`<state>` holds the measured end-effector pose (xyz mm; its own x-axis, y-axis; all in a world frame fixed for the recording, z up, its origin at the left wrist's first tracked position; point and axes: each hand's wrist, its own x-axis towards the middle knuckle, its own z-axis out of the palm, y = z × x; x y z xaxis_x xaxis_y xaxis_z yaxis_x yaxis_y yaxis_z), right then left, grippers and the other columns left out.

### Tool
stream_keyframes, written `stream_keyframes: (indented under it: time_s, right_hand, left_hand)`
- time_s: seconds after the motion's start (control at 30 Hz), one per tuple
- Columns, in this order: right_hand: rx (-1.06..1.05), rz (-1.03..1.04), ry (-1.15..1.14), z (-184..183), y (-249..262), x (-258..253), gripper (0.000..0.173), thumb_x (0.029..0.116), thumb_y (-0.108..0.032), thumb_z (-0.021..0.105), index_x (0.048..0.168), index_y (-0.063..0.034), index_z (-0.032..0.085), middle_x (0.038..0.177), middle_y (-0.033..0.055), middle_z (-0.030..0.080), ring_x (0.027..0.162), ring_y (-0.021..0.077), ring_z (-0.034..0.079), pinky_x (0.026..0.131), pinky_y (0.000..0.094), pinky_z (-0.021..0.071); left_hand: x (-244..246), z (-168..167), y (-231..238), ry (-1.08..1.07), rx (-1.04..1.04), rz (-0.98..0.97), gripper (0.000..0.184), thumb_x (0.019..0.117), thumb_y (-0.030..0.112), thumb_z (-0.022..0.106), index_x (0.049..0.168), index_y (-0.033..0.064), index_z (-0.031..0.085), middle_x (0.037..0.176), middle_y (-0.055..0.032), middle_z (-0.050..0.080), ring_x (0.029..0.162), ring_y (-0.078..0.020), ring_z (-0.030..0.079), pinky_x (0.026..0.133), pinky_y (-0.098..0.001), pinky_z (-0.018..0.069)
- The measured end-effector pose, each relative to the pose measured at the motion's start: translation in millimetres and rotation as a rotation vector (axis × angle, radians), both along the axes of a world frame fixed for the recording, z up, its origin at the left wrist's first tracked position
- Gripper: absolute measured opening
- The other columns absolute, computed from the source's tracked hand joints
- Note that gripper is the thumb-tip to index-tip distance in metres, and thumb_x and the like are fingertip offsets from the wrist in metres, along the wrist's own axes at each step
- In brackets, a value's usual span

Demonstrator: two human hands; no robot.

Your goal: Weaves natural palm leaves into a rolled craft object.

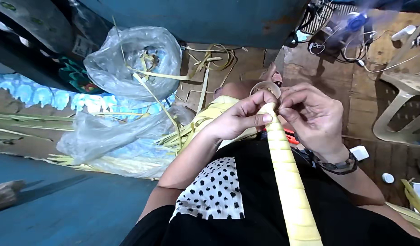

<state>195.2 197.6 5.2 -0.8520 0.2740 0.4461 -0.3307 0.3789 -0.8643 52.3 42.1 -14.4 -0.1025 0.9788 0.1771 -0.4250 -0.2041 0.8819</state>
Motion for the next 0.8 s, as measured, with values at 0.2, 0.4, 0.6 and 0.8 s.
stream_keyframes:
  time_s: [0.2,0.4,0.6,0.8]
  right_hand:
    - [0.032,-0.017,-0.009,-5.3,-2.0,-1.3,0.003,0.0922,-0.005,0.070,0.093,-0.0024,0.068,0.106,0.0032,0.065,0.101,0.0062,0.065,0.086,0.0200,0.0582]
    - [0.082,0.075,-0.239,-47.4,24.6,-8.5,0.014,0.0899,-0.010,0.076,0.102,-0.0055,0.073,0.107,0.0023,0.069,0.092,0.0051,0.068,0.078,0.0218,0.0610]
    - [0.369,0.296,-1.060,-121.6,36.9,9.8,0.047,0.0942,-0.037,0.074,0.126,-0.0026,0.066,0.116,0.0194,0.069,0.106,0.0340,0.067,0.097,0.0570,0.0518]
    - [0.283,0.405,-1.061,-105.6,42.7,15.4,0.044,0.0961,-0.027,0.073,0.128,-0.0008,0.056,0.108,0.0176,0.067,0.096,0.0298,0.069,0.088,0.0494,0.0562]
  left_hand:
    - [3.5,-1.1,0.3,0.081,-0.056,0.005,0.012,0.1018,0.004,0.050,0.112,0.0103,0.050,0.095,0.0032,0.064,0.080,-0.0009,0.062,0.066,-0.0176,0.0511]
    - [-34.6,6.1,-13.8,0.400,-0.152,0.337,0.011,0.0951,0.007,0.064,0.106,0.0045,0.066,0.105,0.0010,0.067,0.096,-0.0054,0.064,0.087,-0.0265,0.0553]
    - [-109.1,18.0,-49.6,0.493,-0.166,0.828,0.015,0.1009,0.006,0.058,0.116,0.0085,0.055,0.109,0.0025,0.064,0.099,-0.0095,0.066,0.090,-0.0350,0.0588]
    - [-97.0,-3.4,-44.9,0.313,-0.168,1.242,0.011,0.1032,0.008,0.057,0.110,0.0023,0.063,0.097,-0.0004,0.069,0.090,-0.0117,0.069,0.088,-0.0358,0.0590]
